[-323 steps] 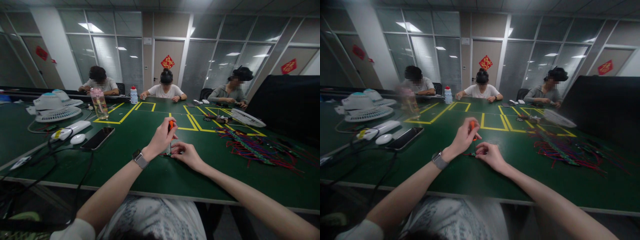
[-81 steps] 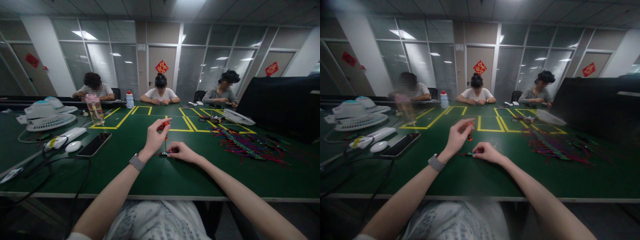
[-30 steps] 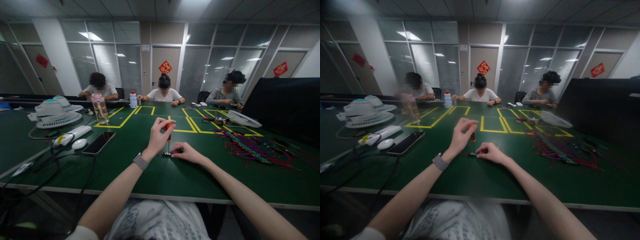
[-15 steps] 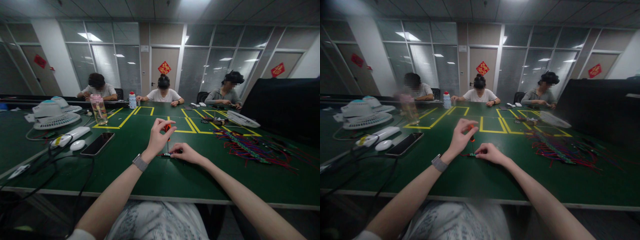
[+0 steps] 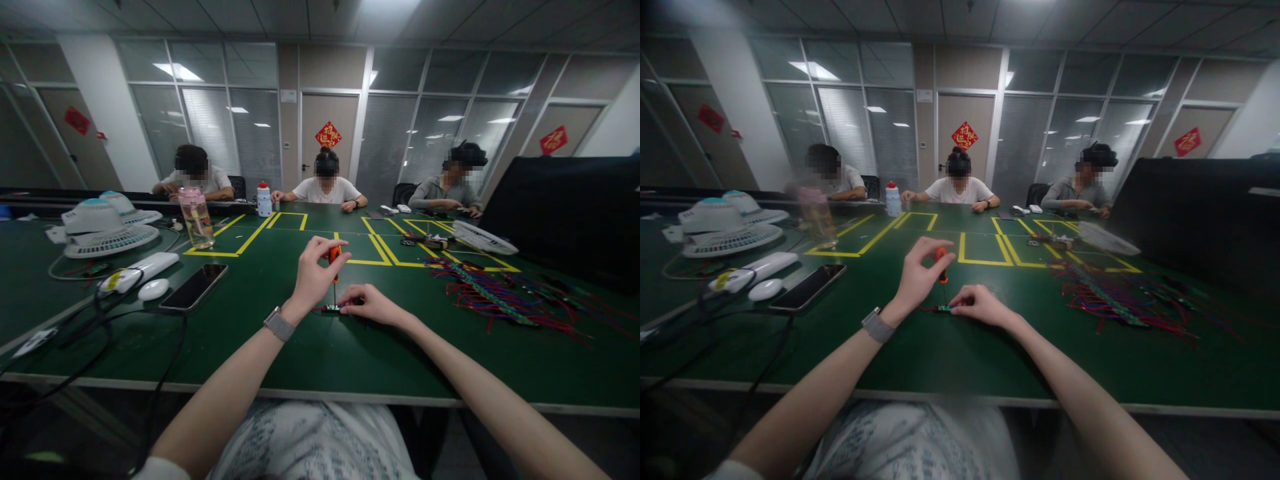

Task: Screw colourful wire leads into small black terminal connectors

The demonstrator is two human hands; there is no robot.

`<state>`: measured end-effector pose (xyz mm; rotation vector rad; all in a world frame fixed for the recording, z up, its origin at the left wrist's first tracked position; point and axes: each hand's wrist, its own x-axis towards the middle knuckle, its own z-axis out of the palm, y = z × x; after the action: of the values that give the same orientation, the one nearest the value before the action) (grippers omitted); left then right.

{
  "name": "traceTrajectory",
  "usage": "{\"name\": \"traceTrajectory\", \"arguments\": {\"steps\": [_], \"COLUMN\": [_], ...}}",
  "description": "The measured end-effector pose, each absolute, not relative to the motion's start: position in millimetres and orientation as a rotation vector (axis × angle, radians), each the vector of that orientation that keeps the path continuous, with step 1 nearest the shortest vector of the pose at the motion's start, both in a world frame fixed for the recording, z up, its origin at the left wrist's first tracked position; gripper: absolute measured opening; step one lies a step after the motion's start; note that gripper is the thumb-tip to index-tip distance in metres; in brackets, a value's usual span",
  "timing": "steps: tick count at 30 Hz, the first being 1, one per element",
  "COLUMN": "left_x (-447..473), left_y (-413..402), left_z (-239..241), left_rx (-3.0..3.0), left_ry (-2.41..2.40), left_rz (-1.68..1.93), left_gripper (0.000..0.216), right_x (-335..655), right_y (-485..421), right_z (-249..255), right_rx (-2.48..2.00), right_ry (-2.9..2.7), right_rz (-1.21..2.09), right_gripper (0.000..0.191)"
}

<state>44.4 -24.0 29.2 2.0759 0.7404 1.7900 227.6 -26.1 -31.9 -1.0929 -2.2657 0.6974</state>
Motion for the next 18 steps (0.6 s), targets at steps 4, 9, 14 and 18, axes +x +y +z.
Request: {"name": "traceTrajectory", "arguments": {"steps": [4,9,14,18], "left_x": [46.4,48.3,44.6,46.0], "left_y": [-22.9,-21.9,-22.6,-22.2], "left_z": [27.8,25.7,27.5,26.5], "left_rx": [2.012,1.853,1.992,1.960], "left_ry": [0.636,0.539,0.721,0.617], "left_rz": [1.711,1.615,1.757,1.690], "left_gripper": [0.028,0.028,0.019,0.025], "right_x": [228.6,229.5,231.2,231.4], "right_y": [-25.4,-24.8,-24.4,-25.0], "right_z": [-32.5,-32.6,-31.0,-29.9], "right_rx": [-1.093,-1.098,-1.104,-1.112], "right_ry": [-2.280,-2.274,-2.276,-2.278], "right_rz": [0.684,0.701,0.741,0.750], "right_gripper": [0.029,0.028,0.030,0.029]}}
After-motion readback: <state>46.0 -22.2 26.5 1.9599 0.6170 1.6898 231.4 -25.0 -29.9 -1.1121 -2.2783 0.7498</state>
